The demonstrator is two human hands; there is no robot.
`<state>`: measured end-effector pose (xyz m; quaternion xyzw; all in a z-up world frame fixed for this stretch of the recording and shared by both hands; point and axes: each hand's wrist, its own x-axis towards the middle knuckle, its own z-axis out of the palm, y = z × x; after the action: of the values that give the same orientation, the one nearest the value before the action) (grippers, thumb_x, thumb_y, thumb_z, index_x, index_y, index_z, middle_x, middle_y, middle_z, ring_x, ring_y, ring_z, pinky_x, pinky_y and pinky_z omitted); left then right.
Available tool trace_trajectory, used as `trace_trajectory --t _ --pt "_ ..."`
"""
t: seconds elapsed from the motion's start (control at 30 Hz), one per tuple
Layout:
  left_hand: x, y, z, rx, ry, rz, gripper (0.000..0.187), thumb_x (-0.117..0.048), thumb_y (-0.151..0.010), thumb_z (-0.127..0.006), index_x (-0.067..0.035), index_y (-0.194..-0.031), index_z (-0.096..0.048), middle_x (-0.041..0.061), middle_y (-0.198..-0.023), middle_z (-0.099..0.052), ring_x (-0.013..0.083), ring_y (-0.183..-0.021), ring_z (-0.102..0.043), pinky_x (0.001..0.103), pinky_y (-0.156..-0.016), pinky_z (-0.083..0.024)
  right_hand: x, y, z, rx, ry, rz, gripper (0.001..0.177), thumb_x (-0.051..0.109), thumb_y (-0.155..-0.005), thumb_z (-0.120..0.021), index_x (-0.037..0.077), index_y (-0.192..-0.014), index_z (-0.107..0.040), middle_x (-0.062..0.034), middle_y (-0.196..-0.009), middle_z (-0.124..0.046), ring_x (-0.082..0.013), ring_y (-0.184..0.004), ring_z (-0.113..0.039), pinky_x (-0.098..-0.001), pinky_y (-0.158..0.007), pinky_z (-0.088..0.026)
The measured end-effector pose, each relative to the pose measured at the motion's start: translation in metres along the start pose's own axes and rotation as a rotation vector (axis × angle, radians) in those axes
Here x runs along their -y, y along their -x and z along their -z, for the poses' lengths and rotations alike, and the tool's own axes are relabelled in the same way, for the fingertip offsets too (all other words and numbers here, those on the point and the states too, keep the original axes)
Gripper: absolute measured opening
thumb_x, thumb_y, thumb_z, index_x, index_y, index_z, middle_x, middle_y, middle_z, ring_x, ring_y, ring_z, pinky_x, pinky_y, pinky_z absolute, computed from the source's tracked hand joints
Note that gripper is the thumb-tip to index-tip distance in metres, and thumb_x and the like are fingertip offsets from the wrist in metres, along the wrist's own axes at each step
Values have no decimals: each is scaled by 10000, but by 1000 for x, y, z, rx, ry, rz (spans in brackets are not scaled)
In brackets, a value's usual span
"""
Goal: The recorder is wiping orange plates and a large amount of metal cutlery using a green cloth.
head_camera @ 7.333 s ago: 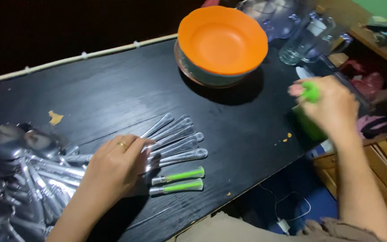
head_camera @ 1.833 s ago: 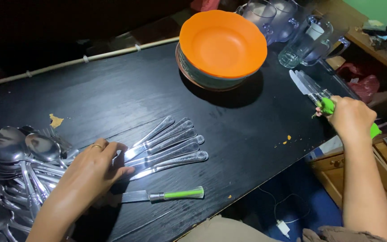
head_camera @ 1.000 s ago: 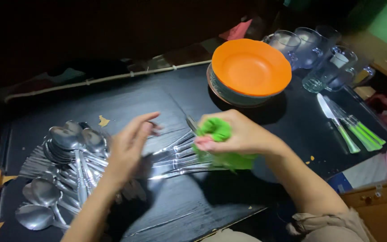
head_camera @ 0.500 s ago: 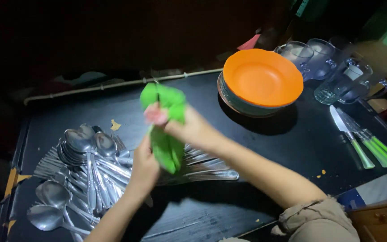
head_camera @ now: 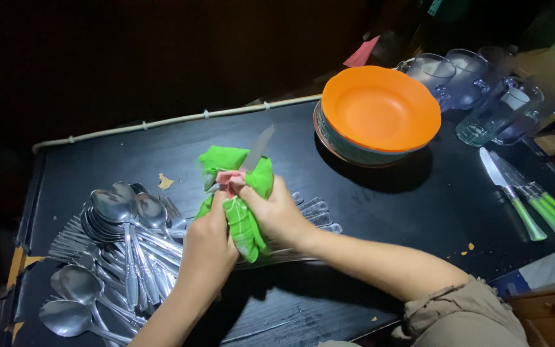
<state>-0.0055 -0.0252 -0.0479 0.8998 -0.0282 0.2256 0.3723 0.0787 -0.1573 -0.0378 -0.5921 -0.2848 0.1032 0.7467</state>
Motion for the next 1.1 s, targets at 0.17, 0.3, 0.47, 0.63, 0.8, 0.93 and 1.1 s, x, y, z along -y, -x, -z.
trace_trajectory --t 0.17,0.3,0.47,0.63,0.8,0.93,1.1 --pt "-15 -5 2 -2 -34 12 279 -109 -950 -596 -42 -1210 -521 253 -837 -698 450 -753 -685 531 -620 -520 16 -28 32 -20 45 42 276 199 -1056 -602 -29 -1159 -717 -58 -1064 -723 -117 -978 -650 -293 -907 -538" --pt "-21 -7 7 -16 -147 45 251 -188 -989 -614 -74 -1201 -540 232 -795 -711 437 -711 -688 528 -589 -521 28 -35 29 -146 -133 -26 305 243 -1045 -613 -22 -1162 -710 -57 -1023 -701 -145 -897 -642 -340 -815 -541" --pt "-5 -5 3 -32 -212 -2 297 -145 -924 -592 -39 -1191 -519 236 -774 -694 443 -673 -678 535 -572 -518 -4 -18 11 -62 -41 13 290 224 -1024 -615 -4 -1182 -699 -41 -1106 -718 -121 -992 -662 -317 -914 -545" --pt "-22 -3 7 -10 -202 28 234 -206 -1010 -566 -74 -1193 -504 232 -755 -688 447 -650 -674 549 -555 -508 22 -49 49 -146 -103 120 244 181 -1037 -650 0 -1195 -695 -57 -1091 -711 -147 -957 -665 -336 -847 -557" --pt "-15 -5 11 -107 74 89 389 -129 -1032 -484 -88 -1295 -200 196 -876 -672 403 -668 -680 502 -631 -499 19 -35 38 -162 -312 -142 373 297 -1019 -610 89 -1328 -607 -30 -1102 -655 -152 -949 -659 -349 -812 -558" --pt "1 -3 5 -187 155 -154 409 -28 -1001 -458 -54 -1279 -160 213 -1009 -652 351 -837 -710 453 -785 -535 -29 -16 17 193 -218 -228 376 317 -1066 -605 16 -1291 -596 -58 -1141 -670 -156 -1036 -654 -357 -914 -558" --pt "-25 -27 44 -46 368 331 465 -127 -957 -537 -43 -1314 -251 212 -989 -705 272 -839 -744 377 -754 -594 -17 -21 32 -21 -50 -17 319 270 -988 -644 23 -1189 -666 -29 -1124 -712 -121 -1049 -656 -305 -958 -531"
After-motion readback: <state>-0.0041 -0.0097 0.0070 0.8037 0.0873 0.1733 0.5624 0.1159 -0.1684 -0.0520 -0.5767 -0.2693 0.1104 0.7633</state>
